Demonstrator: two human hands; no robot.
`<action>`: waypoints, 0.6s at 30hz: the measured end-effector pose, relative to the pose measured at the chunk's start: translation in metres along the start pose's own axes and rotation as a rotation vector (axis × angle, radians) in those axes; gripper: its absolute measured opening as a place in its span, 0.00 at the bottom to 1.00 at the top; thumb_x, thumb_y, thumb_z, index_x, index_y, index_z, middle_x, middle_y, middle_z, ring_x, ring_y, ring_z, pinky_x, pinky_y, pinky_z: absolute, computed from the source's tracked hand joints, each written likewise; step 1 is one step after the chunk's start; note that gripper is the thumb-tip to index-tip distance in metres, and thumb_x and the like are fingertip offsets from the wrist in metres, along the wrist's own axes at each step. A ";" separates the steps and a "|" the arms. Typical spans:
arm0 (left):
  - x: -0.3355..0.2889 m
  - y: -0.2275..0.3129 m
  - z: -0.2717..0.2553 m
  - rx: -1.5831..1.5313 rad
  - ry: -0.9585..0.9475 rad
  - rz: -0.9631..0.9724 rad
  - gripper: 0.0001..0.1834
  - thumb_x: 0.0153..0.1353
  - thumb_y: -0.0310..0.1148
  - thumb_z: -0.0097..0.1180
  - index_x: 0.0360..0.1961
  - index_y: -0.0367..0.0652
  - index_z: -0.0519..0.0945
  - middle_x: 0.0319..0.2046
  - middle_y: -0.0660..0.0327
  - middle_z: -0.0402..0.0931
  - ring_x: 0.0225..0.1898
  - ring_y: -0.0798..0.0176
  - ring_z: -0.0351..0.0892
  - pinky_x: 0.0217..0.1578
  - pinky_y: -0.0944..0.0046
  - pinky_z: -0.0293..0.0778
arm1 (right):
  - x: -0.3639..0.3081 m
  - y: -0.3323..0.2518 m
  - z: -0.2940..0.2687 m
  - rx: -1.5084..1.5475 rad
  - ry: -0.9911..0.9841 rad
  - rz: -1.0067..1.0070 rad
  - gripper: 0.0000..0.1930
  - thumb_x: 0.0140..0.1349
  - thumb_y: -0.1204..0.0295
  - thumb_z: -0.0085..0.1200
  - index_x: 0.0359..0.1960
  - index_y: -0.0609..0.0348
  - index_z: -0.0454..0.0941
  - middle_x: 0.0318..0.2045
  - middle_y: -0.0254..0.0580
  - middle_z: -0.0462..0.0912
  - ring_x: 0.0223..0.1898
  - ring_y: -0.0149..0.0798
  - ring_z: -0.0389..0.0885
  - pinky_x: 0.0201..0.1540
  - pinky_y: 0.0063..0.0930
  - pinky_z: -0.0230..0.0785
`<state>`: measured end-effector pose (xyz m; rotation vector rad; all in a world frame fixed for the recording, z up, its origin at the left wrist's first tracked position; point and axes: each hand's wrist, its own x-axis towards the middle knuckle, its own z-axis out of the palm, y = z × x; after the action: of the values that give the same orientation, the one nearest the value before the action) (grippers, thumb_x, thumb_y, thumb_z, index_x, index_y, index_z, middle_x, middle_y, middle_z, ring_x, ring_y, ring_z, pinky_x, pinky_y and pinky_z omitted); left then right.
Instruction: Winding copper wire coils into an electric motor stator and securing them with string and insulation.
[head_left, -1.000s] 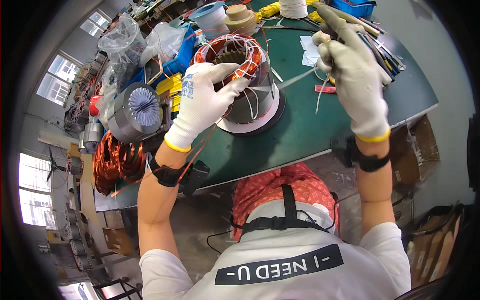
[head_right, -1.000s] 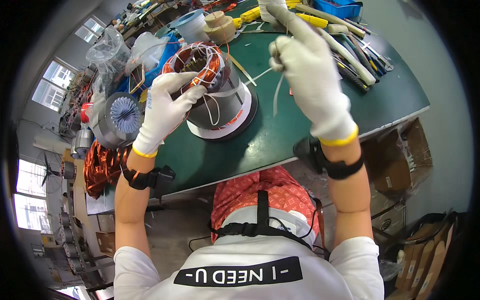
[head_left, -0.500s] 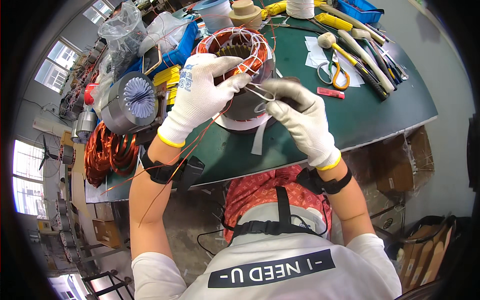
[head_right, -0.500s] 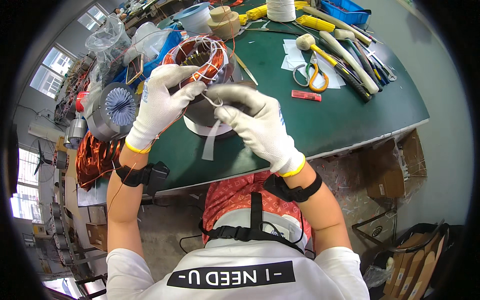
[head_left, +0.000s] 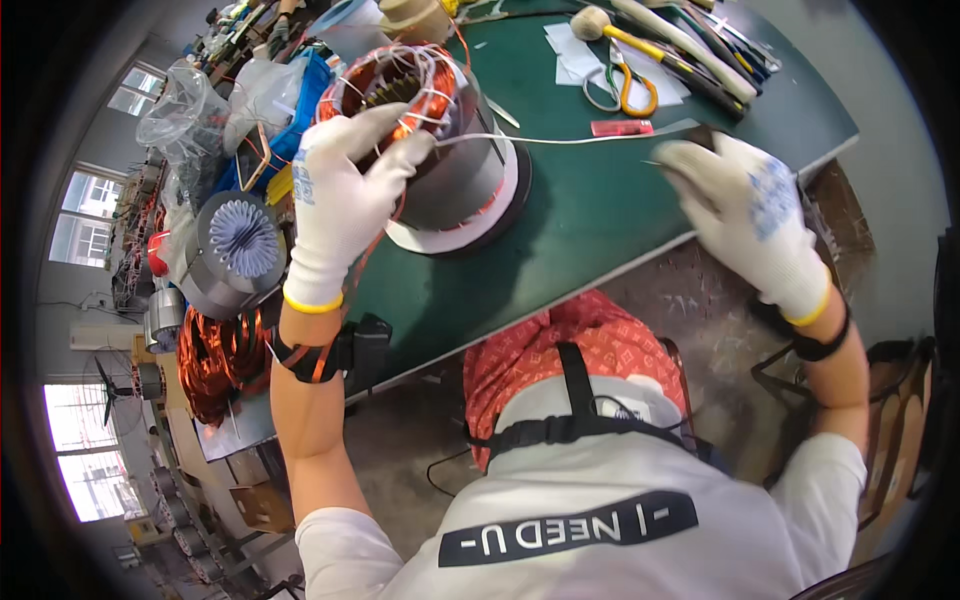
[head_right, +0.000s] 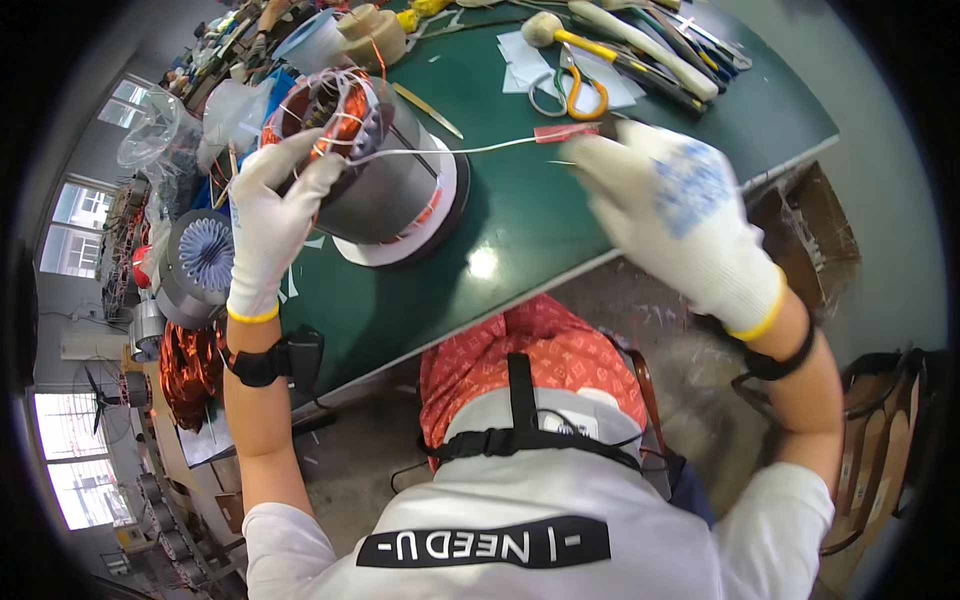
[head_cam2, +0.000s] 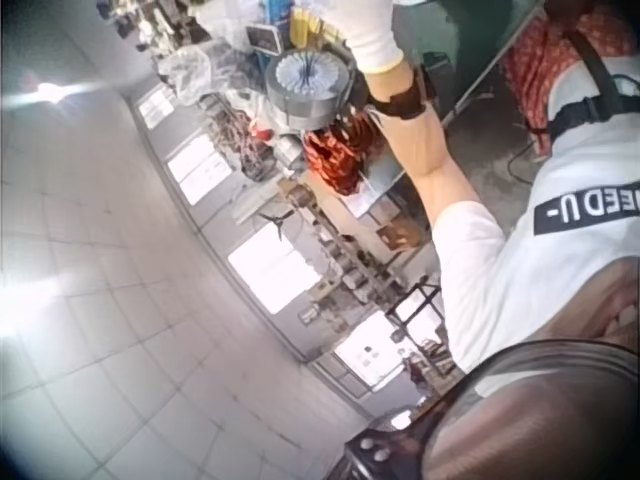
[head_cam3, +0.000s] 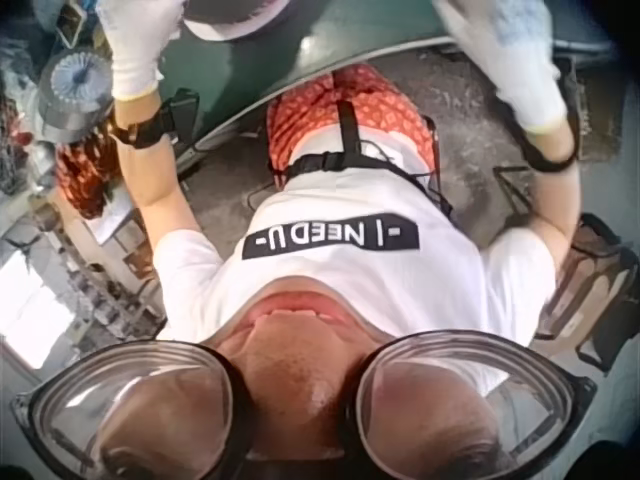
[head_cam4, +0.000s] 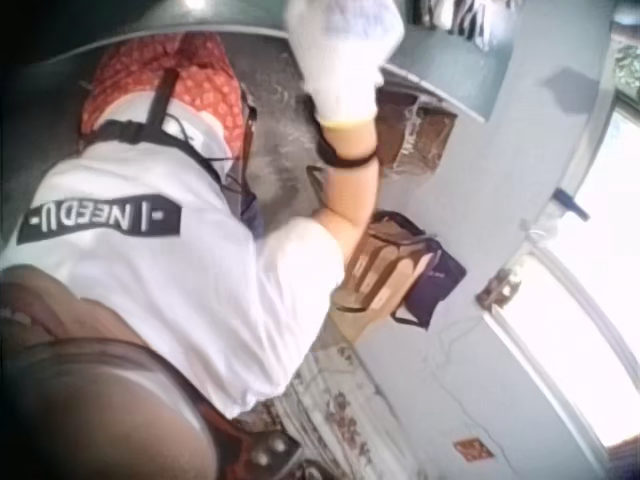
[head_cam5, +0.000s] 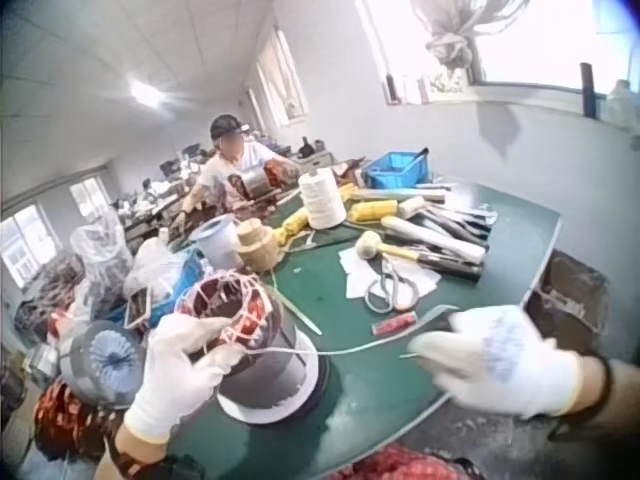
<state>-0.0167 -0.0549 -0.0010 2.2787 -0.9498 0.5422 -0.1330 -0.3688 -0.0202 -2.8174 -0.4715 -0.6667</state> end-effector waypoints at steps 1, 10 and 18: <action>-0.001 0.000 0.000 0.015 0.024 0.015 0.16 0.53 0.35 0.69 0.40 0.36 0.87 0.27 0.52 0.83 0.29 0.54 0.81 0.36 0.60 0.74 | 0.005 -0.012 0.012 0.201 0.035 0.010 0.09 0.59 0.67 0.60 0.41 0.50 0.80 0.29 0.48 0.80 0.35 0.54 0.82 0.38 0.43 0.75; -0.004 -0.006 0.001 0.103 0.038 0.128 0.17 0.55 0.37 0.70 0.41 0.36 0.87 0.27 0.52 0.83 0.28 0.55 0.79 0.34 0.60 0.73 | 0.037 -0.084 0.087 0.923 0.089 0.142 0.14 0.61 0.74 0.59 0.48 0.64 0.78 0.35 0.49 0.83 0.37 0.44 0.82 0.40 0.33 0.74; -0.011 -0.026 -0.002 -0.006 0.048 0.151 0.18 0.54 0.30 0.65 0.47 0.38 0.85 0.30 0.57 0.79 0.33 0.54 0.76 0.41 0.60 0.71 | 0.074 -0.091 0.081 2.411 -0.335 0.000 0.13 0.74 0.62 0.46 0.49 0.58 0.75 0.17 0.25 0.65 0.14 0.20 0.59 0.17 0.17 0.56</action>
<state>-0.0054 -0.0333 -0.0153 2.1909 -1.1036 0.6543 -0.0699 -0.2432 -0.0452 -0.5451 -0.5767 0.4004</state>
